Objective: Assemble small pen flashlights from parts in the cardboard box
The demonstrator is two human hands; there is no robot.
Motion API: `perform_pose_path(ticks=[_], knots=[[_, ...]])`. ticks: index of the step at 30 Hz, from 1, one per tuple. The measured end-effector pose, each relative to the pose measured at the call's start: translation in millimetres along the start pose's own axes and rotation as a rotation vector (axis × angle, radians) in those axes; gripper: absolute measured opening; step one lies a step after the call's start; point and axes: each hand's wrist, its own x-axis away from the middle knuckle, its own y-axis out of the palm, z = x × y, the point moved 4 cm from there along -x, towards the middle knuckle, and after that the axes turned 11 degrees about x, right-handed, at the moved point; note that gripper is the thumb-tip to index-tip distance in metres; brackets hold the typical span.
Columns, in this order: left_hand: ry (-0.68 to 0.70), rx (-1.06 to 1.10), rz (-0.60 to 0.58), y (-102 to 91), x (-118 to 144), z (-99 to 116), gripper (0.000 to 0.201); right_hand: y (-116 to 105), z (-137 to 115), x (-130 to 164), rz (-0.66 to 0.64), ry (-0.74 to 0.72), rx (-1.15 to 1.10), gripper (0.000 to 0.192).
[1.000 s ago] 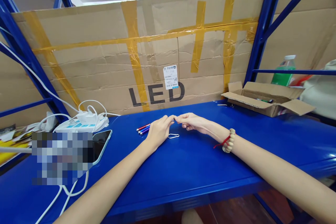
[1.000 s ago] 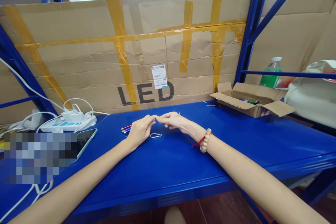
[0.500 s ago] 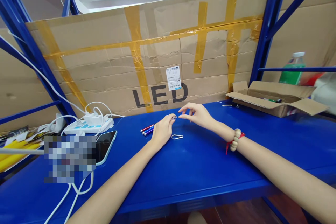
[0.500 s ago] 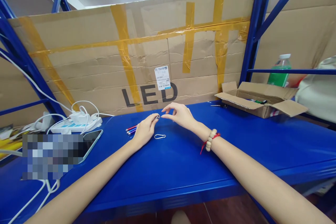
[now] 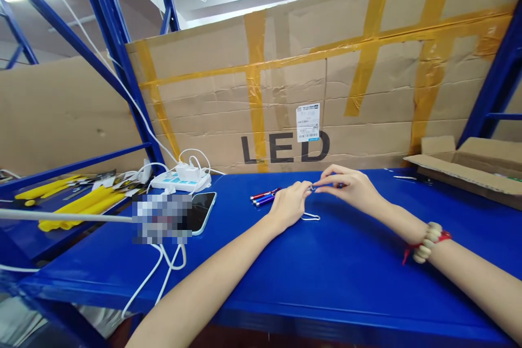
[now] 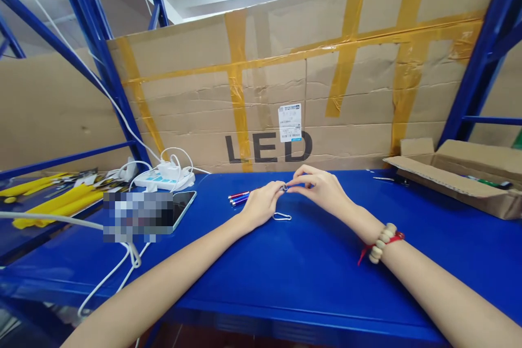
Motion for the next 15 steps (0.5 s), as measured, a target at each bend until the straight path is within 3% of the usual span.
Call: perform_pose_path(ticks=[15], knots=[[0.1,0.084,-0.075,3.7,-1.4,-5.1,0.02,-0.8,-9.8,2.3,-0.043,-0.043,0.05,0.03]])
